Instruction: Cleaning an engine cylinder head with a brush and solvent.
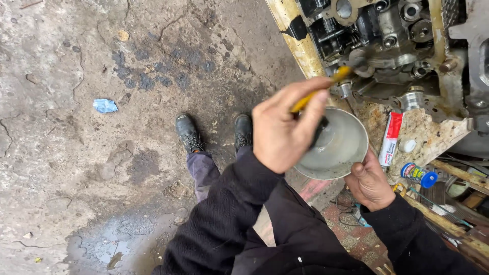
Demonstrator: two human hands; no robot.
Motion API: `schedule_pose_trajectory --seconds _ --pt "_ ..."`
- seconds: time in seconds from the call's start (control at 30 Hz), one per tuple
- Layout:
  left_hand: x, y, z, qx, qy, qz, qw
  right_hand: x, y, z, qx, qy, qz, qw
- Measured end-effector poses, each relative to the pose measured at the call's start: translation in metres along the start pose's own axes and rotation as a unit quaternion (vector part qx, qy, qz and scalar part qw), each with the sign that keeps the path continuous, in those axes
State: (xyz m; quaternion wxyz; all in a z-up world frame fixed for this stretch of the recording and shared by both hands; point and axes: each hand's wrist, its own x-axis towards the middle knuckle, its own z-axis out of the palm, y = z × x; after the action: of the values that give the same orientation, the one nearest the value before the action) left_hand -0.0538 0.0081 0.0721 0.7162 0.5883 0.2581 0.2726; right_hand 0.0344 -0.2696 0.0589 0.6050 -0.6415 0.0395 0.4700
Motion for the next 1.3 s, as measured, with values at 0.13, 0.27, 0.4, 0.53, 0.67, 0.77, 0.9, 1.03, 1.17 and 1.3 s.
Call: schedule_pose_trajectory --seconds 0.13,0.27,0.4,0.53,0.67,0.77,0.9,1.03,1.17,1.3 --pt "-0.017 0.008 0.007 -0.002 0.027 -0.011 1.000 -0.009 0.007 -0.021 -0.005 0.007 0.002 1.000" --pt "-0.015 0.010 0.009 0.011 0.017 0.003 1.000 -0.018 0.003 -0.022 0.002 0.009 0.004 1.000" --pt "-0.015 0.005 0.009 0.008 -0.004 0.042 0.999 -0.023 -0.002 -0.026 0.007 0.014 0.003 1.000" --pt "-0.012 -0.001 0.009 0.032 0.042 -0.030 0.998 -0.022 -0.003 -0.031 0.009 0.011 0.002 1.000" --pt "-0.018 -0.015 0.011 0.032 0.039 -0.012 0.999 -0.027 0.002 -0.036 0.014 0.014 0.001 1.000" --pt "-0.019 -0.020 0.011 0.038 0.046 0.020 0.998 -0.017 -0.001 -0.038 0.014 0.006 -0.015 1.000" --pt "-0.019 -0.041 0.011 0.125 -0.001 -0.009 0.992 -0.029 -0.001 -0.036 0.013 0.004 -0.004 1.000" --pt "-0.017 -0.023 0.008 0.083 0.029 0.006 0.996 -0.025 -0.007 -0.039 0.012 0.007 -0.013 1.000" --pt "-0.005 -0.029 0.002 0.067 0.028 0.046 0.996 -0.027 -0.006 -0.032 0.006 0.011 -0.004 1.000" --pt "-0.016 0.011 -0.007 0.083 0.035 0.027 0.996 -0.025 -0.008 -0.034 0.003 0.006 -0.010 1.000"
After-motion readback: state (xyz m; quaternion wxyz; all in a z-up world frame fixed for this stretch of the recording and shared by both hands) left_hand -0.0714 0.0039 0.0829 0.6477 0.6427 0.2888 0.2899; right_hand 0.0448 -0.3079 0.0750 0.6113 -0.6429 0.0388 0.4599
